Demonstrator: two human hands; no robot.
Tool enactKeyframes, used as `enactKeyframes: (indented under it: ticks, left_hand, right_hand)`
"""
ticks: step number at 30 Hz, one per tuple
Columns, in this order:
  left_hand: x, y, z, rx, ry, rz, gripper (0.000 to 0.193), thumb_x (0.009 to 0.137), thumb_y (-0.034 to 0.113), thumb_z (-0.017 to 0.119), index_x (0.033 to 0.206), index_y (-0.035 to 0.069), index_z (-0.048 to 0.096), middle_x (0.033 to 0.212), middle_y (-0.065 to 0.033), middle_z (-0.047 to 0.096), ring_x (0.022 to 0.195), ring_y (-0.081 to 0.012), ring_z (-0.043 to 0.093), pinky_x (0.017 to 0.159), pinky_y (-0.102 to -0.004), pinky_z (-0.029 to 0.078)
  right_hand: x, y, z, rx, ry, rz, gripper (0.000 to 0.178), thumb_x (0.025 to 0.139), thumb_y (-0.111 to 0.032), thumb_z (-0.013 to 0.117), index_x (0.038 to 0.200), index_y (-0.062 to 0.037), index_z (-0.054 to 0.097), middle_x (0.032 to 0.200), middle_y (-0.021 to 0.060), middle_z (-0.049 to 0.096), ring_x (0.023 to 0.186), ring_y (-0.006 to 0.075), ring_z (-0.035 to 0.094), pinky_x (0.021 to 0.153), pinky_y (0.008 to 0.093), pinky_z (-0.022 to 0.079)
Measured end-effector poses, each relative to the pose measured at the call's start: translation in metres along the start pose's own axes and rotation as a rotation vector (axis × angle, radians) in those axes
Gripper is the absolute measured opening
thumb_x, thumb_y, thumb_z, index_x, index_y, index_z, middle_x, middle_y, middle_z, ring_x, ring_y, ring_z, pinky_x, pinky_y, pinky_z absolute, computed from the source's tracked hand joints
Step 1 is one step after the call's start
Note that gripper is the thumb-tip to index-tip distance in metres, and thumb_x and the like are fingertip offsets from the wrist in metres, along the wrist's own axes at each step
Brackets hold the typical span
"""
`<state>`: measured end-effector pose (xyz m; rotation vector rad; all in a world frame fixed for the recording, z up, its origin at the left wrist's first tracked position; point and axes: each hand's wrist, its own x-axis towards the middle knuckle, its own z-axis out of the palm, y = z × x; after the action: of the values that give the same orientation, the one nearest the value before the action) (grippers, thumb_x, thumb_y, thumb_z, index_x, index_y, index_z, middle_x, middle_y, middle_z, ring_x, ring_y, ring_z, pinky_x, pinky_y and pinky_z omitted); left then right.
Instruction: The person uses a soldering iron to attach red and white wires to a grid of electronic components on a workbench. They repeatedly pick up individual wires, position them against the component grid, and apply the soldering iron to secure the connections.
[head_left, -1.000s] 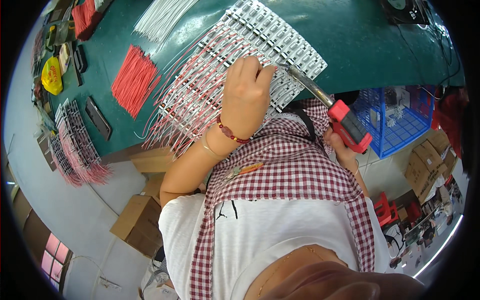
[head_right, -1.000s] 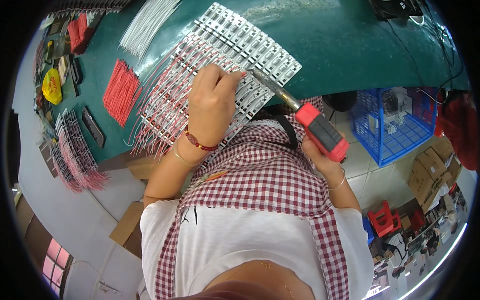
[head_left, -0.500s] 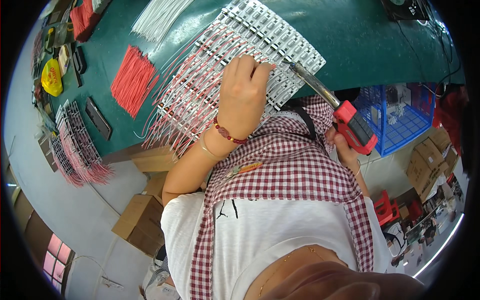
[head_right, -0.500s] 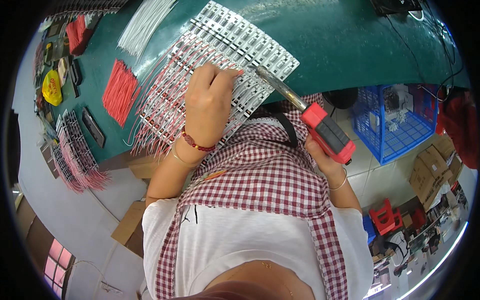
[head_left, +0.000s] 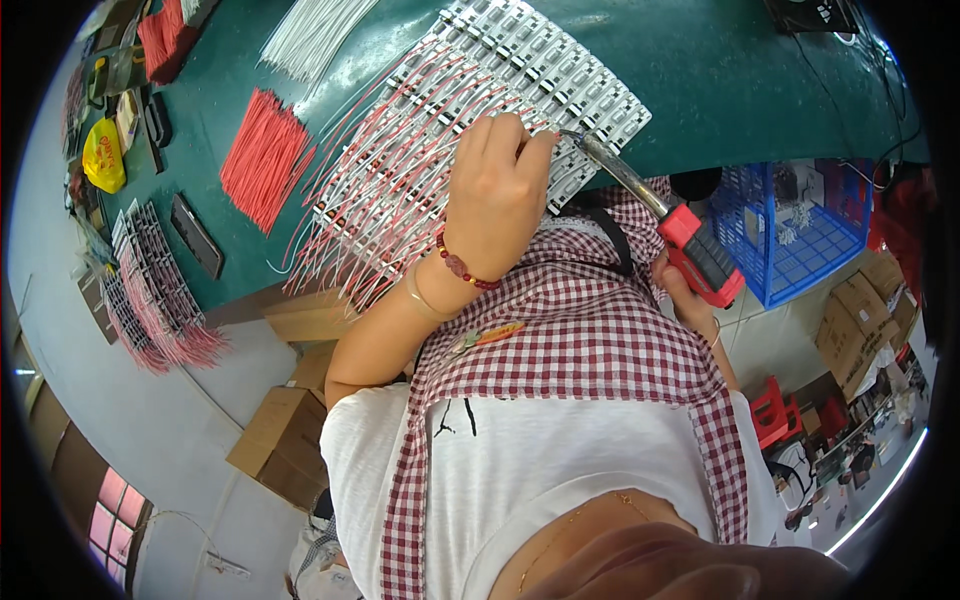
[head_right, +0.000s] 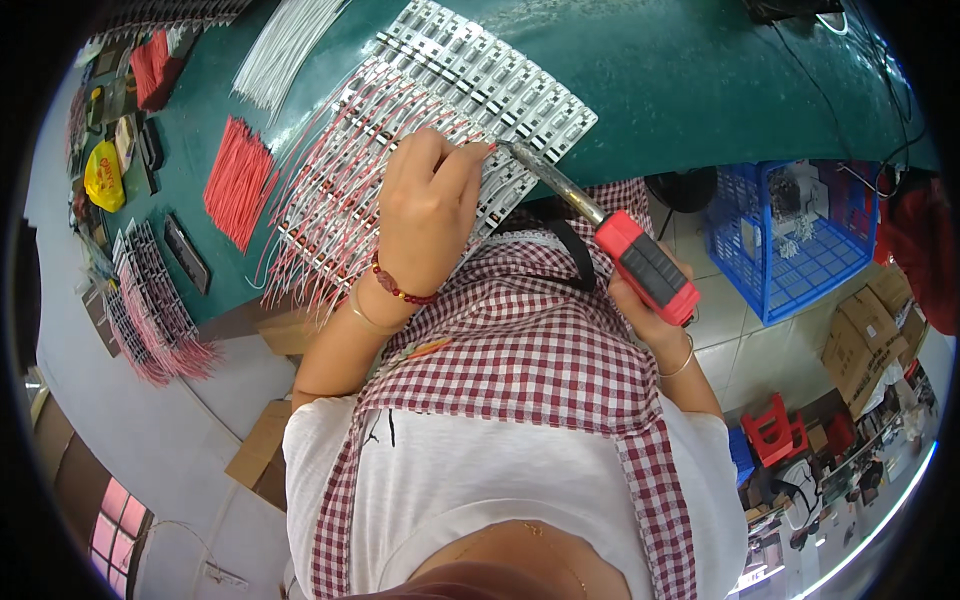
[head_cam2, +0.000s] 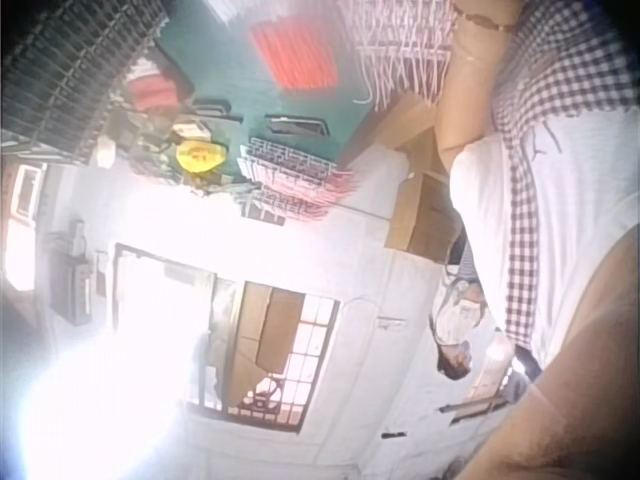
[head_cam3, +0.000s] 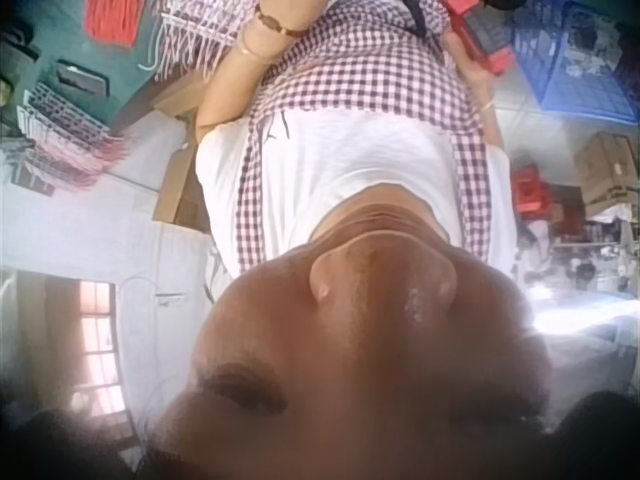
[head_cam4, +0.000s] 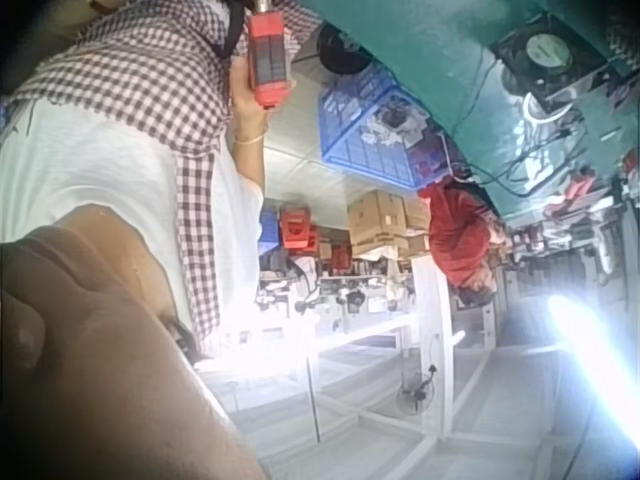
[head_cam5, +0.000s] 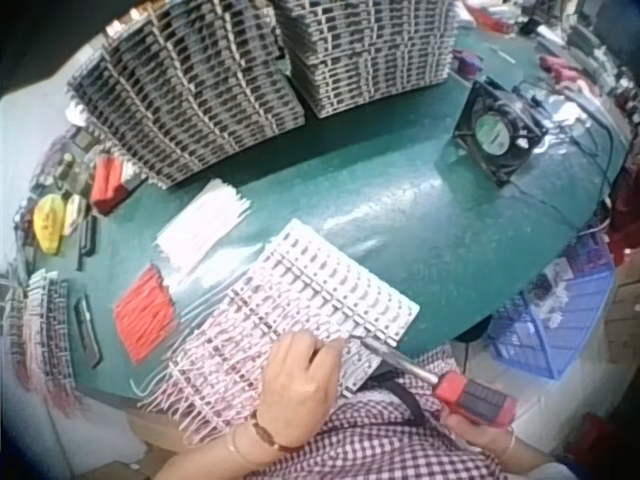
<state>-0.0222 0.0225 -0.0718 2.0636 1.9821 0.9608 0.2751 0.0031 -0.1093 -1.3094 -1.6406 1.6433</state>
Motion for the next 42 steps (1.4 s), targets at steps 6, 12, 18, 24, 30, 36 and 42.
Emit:
enactKeyframes:
  ticks: [6, 12, 18, 24, 30, 36, 42]
  left_hand:
    - [0.002, 0.002, -0.001, 0.006, -0.019, -0.024, 0.010, 0.076, 0.001, 0.070, 0.083, 0.004, 0.064, 0.072, -0.0075, 0.047, 0.068, -0.0245, 0.050, 0.062, -0.0366, 0.041]
    - [0.003, 0.002, -0.001, 0.054, -0.027, -0.018, 0.010, 0.076, 0.002, 0.070, 0.084, 0.004, 0.064, 0.073, -0.0077, 0.048, 0.069, -0.0248, 0.051, 0.062, -0.0372, 0.042]
    - [-0.003, 0.010, -0.003, 0.040, -0.015, -0.004, 0.011, 0.075, 0.002, 0.071, 0.083, 0.005, 0.064, 0.074, -0.0074, 0.048, 0.070, -0.0242, 0.051, 0.062, -0.0371, 0.042]
    - [-0.006, 0.012, 0.004, 0.001, -0.015, -0.017, 0.011, 0.075, 0.001, 0.070, 0.082, 0.005, 0.063, 0.073, -0.0079, 0.047, 0.069, -0.0249, 0.051, 0.061, -0.0375, 0.042]
    - [-0.004, 0.012, 0.005, 0.007, -0.020, -0.036, 0.010, 0.075, 0.000, 0.069, 0.081, 0.005, 0.063, 0.072, -0.0085, 0.048, 0.068, -0.0259, 0.052, 0.059, -0.0377, 0.042]
    - [-0.004, 0.013, 0.005, -0.006, 0.001, -0.053, 0.009, 0.074, 0.000, 0.069, 0.079, 0.005, 0.063, 0.071, -0.0081, 0.048, 0.066, -0.0254, 0.053, 0.057, -0.0371, 0.043]
    - [0.000, 0.014, 0.002, -0.005, -0.028, -0.069, 0.009, 0.074, -0.001, 0.068, 0.077, 0.005, 0.062, 0.070, -0.0089, 0.049, 0.066, -0.0266, 0.054, 0.057, -0.0378, 0.043]
  right_hand:
    - [-0.005, -0.003, 0.001, -0.024, 0.071, -0.037, 0.016, 0.079, -0.015, 0.070, 0.086, -0.0022, 0.067, 0.073, 0.0067, 0.064, 0.064, 0.0181, 0.062, 0.060, 0.0299, 0.048]
    - [-0.004, -0.011, 0.002, 0.095, 0.089, -0.039, 0.015, 0.082, -0.015, 0.070, 0.089, -0.0014, 0.066, 0.073, 0.0051, 0.065, 0.063, 0.0150, 0.061, 0.060, 0.0282, 0.048]
    - [-0.012, -0.002, 0.000, 0.100, 0.080, -0.039, 0.015, 0.082, -0.014, 0.069, 0.087, -0.0009, 0.066, 0.072, 0.0041, 0.063, 0.063, 0.0134, 0.059, 0.060, 0.0268, 0.047]
    - [-0.013, -0.001, 0.002, 0.069, 0.088, -0.010, 0.016, 0.079, -0.016, 0.071, 0.085, -0.0018, 0.066, 0.071, 0.0052, 0.063, 0.061, 0.0157, 0.060, 0.057, 0.0283, 0.046]
    - [-0.011, 0.006, -0.002, -0.188, 0.085, -0.098, 0.014, 0.075, -0.012, 0.071, 0.084, -0.0021, 0.066, 0.070, 0.0068, 0.063, 0.060, 0.0199, 0.060, 0.056, 0.0300, 0.046]
    - [-0.014, 0.000, 0.000, 0.023, 0.098, -0.004, 0.017, 0.072, -0.009, 0.071, 0.085, -0.0005, 0.065, 0.077, 0.0105, 0.063, 0.064, 0.0232, 0.061, 0.058, 0.0308, 0.047]
    - [-0.012, 0.001, -0.001, -0.069, 0.068, -0.060, 0.019, 0.072, -0.010, 0.072, 0.087, 0.0002, 0.065, 0.077, 0.0115, 0.063, 0.064, 0.0223, 0.061, 0.059, 0.0301, 0.047]
